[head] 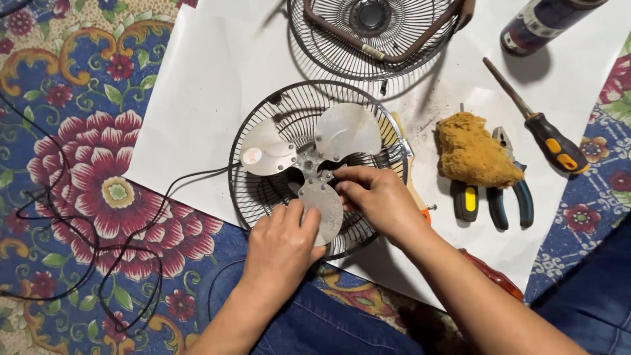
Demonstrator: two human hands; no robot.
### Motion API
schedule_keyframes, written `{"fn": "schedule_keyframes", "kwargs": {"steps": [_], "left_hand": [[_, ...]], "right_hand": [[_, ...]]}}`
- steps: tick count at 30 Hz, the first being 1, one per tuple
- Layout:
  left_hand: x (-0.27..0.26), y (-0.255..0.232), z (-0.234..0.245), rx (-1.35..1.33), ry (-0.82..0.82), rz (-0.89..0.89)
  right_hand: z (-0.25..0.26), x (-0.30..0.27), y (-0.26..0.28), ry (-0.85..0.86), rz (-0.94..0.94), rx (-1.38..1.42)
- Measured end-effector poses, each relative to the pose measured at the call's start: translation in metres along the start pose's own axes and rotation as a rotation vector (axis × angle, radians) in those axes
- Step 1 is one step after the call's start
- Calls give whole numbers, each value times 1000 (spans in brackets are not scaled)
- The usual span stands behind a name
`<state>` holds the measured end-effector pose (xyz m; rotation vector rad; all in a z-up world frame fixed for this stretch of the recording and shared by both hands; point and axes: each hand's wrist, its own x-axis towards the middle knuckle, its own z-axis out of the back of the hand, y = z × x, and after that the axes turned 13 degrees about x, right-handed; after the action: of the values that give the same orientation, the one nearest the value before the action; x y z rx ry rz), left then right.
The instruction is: The person cleans a disassembled electric fan by brushing dust off the metal stand and fan blades, then applies lubricant to the stand joints. They wipe the fan blades with a sponge and reattach the fan blade to the motor housing.
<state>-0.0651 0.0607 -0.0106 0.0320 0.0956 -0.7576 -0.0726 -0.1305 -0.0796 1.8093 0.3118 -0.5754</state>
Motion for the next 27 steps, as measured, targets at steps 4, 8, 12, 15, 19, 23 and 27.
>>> {"fn": "schedule_keyframes", "kwargs": {"steps": [4,8,12,15,19,23,27], "left_hand": [[3,7,14,-71,152,35],[22,47,30,-340,112,372],[68,67,18,-251,-50,244],[90,67,3,-176,53,158],[84,64,-11,-143,48,145],[84,65,-15,-187,64,144],[87,68,-17,-262,42,151]], "right_hand": [[-9,2,-6,-90,-48,-131],[-18,-2,-16,-123,88,-188],[-27,1,-22,-156,70,-219],[-31,2,-20,-178,63,-230],[-31,-3,-21,-235,-108,-302],[-24,1,-16,-143,56,-360],[-6,6,-14,30,-10,-396]]}}
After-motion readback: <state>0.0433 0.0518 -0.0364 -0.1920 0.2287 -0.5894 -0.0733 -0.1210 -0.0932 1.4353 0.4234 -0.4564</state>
